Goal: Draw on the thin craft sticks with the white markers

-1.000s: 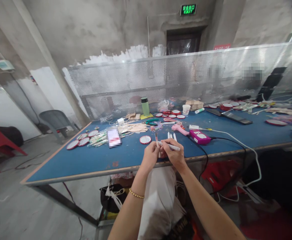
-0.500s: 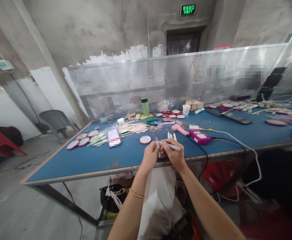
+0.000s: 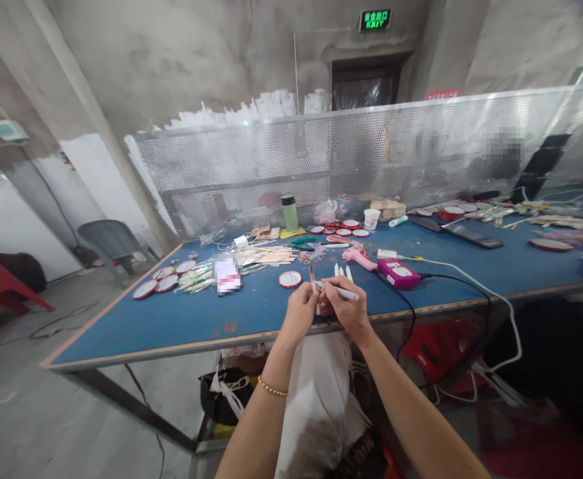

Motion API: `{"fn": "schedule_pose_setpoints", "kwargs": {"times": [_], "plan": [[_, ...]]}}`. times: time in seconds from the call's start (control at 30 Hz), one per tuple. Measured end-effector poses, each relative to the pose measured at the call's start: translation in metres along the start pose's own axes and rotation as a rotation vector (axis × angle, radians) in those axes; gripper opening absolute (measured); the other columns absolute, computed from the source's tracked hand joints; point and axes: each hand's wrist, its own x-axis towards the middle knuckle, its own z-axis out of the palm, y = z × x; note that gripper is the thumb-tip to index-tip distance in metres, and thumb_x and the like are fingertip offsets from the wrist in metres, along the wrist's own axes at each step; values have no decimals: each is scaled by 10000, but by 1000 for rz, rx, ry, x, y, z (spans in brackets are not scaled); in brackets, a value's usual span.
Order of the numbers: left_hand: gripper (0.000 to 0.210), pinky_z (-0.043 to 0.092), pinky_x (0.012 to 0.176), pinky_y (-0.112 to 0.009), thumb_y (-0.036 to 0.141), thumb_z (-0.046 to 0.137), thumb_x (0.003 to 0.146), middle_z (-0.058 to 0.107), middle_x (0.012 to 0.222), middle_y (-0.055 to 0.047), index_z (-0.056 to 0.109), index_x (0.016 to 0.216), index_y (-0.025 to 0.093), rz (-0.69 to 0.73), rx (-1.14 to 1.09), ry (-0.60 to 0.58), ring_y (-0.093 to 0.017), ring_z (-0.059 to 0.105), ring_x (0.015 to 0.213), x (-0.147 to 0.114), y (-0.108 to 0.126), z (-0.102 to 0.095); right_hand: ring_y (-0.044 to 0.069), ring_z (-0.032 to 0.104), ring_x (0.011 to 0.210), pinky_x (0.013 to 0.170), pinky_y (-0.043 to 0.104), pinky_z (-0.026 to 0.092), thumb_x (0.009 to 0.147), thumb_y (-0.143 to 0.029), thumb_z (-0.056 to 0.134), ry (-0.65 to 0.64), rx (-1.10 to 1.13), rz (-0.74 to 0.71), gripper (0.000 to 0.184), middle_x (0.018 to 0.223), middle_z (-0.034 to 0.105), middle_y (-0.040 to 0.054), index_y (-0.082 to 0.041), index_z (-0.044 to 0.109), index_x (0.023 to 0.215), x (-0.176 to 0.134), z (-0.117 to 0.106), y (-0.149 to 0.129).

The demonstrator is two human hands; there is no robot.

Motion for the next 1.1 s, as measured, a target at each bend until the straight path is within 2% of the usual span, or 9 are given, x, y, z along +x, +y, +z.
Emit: {"fn": "schedule_pose_setpoints", "kwargs": {"times": [0.27, 0.53, 0.83, 1.1], "plan": [[147, 372, 564, -219, 292, 535, 825, 526, 619, 29, 548, 738, 174, 16, 69, 25, -119, 459, 602, 0, 1, -1, 138, 641, 541, 549, 238, 543, 824, -292, 573, -16, 6, -6, 160, 635, 692, 7, -194, 693, 784, 1, 0, 0], [228, 405, 586, -234, 392, 575, 829, 572, 649, 11, 562, 747, 180, 9, 29, 21, -130, 494, 613, 1, -2, -1, 133, 606, 464, 464, 234, 518, 825, -316, 579, 4, 48, 32, 162, 585, 668, 0, -194, 677, 785, -1, 1, 2], [246, 384, 562, -222, 404, 549, 849, 544, 647, 20, 546, 754, 177, 23, 17, 11, -119, 470, 600, 1, -3, -1, 142, 630, 509, 513, 239, 535, 816, -300, 575, -2, 3, -8, 154, 587, 671, 3, -198, 677, 762, 0, 0, 0], [262, 417, 586, -240, 424, 582, 835, 569, 652, 7, 562, 758, 175, 22, -32, -3, -129, 494, 609, 1, -4, -1, 134, 579, 417, 409, 239, 499, 817, -327, 581, -12, 109, 87, 162, 546, 641, -9, -194, 660, 766, -2, 1, -1]]}}
